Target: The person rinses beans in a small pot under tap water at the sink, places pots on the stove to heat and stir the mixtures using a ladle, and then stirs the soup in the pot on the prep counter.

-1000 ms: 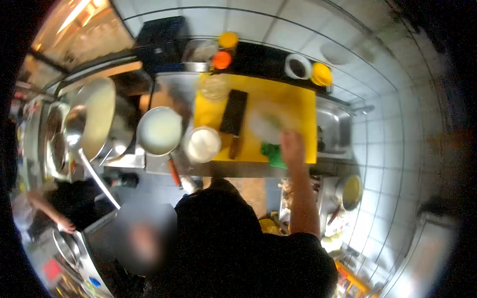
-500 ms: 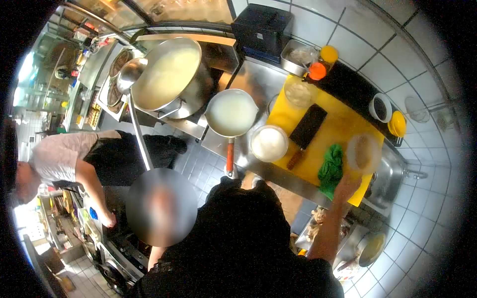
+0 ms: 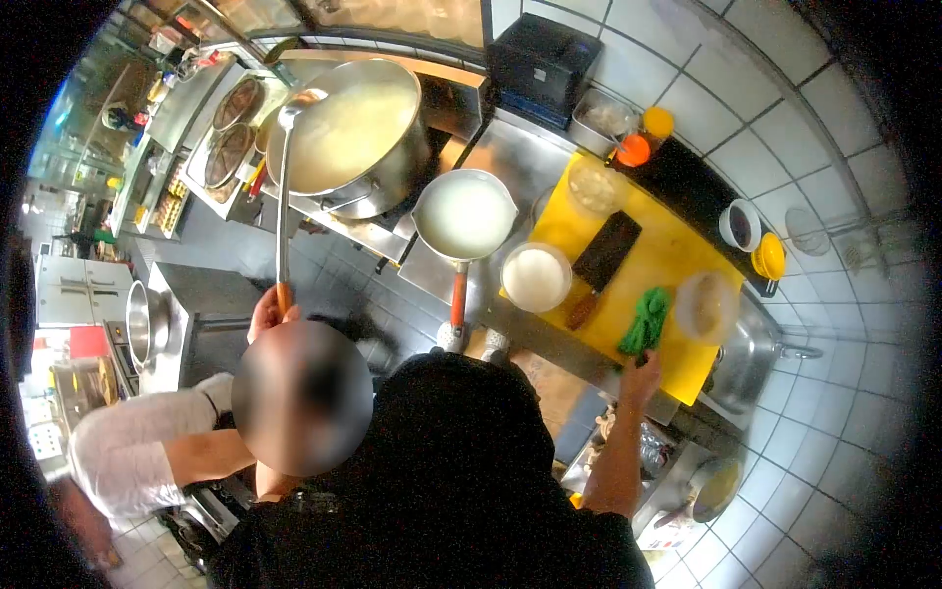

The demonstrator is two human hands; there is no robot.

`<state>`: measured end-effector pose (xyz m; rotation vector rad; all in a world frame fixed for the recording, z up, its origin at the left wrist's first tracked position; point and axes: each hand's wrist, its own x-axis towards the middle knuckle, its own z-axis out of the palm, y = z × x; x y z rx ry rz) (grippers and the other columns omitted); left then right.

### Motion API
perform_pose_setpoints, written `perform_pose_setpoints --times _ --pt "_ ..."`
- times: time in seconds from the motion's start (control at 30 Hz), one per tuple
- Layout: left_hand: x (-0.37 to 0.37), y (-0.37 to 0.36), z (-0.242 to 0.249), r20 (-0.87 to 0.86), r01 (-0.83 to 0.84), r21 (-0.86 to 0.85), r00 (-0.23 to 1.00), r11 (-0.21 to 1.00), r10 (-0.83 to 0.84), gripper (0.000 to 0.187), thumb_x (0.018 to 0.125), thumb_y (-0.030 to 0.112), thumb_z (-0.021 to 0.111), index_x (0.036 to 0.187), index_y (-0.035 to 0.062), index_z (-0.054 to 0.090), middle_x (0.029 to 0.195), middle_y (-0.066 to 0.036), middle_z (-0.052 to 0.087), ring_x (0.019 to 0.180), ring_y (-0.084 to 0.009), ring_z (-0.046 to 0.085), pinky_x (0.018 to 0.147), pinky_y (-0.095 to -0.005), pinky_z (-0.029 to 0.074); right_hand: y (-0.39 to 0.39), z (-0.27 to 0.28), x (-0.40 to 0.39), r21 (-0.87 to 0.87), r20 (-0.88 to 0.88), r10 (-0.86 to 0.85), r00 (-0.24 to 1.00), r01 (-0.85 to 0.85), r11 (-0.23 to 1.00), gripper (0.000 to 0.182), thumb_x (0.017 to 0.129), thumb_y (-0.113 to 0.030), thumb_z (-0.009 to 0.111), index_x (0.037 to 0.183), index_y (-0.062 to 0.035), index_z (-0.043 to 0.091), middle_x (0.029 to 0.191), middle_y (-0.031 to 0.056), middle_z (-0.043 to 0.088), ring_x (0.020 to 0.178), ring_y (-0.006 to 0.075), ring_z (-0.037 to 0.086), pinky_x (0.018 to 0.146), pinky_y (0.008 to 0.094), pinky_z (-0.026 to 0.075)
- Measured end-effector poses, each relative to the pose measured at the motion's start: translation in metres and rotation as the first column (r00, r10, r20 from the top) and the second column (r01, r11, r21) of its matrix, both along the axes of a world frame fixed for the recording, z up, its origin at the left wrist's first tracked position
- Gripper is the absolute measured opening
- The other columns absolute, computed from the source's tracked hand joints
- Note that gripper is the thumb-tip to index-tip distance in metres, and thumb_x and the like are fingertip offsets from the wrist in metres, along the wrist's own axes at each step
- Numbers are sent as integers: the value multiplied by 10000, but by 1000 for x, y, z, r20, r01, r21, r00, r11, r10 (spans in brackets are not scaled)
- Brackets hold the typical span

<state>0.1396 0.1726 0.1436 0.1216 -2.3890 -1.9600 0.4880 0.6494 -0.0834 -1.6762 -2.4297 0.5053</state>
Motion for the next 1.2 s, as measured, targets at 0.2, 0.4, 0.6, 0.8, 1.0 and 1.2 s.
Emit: perform_pose_setpoints --times 0.2,0.4,0.6,0.8,1.0,1.2 --pt "-19 -21 -4 2 19 -144 1000 989 -19 409 837 53 694 1234 25 595 724 8 574 560 -44 497 493 -194 415 -56 32 -26 -72 -341 -126 932 108 992 346 814 -133 640 1115 26 583 1073 210 622 959 333 615 877 409 477" --pt "-14 -25 -3 30 8 -105 1000 994 -5 414 849 39 687 1250 28 587 732 3 576 570 -45 500 500 -197 418 -84 96 -62 -83 -732 -100 674 57 995 291 845 -92 562 1107 34 552 1014 97 580 928 207 536 858 330 448" --pt "-19 -29 -2 21 55 -130 998 990 -53 422 843 22 686 1253 23 588 739 5 580 598 -42 496 527 -194 408 -65 133 -75 -157 -832 -153 532 38 987 272 853 -104 523 1094 20 550 1023 72 568 938 177 524 861 314 442" --pt "-47 -16 8 14 96 -316 995 944 -96 415 802 62 706 1211 56 631 715 -42 616 620 -81 534 580 -246 459 -43 126 -76 -476 -877 -479 33 -195 858 295 877 -119 459 1142 -35 555 1135 112 590 1058 254 574 932 400 467" --pt "-90 14 14 23 126 -508 991 852 -132 378 769 192 679 1122 57 665 744 -149 678 690 -243 677 663 -347 519 -32 116 -67 -443 -832 -546 -99 -476 760 330 919 -183 418 1165 -10 554 1175 134 602 1096 264 574 962 423 460" --pt "-118 36 10 96 175 -563 985 808 -146 339 766 206 679 1075 65 679 779 -161 689 757 -297 688 718 -388 522 -41 107 -55 -479 -810 -580 -88 -473 740 354 919 -215 414 1174 -14 554 1169 139 603 1113 284 574 970 453 465"
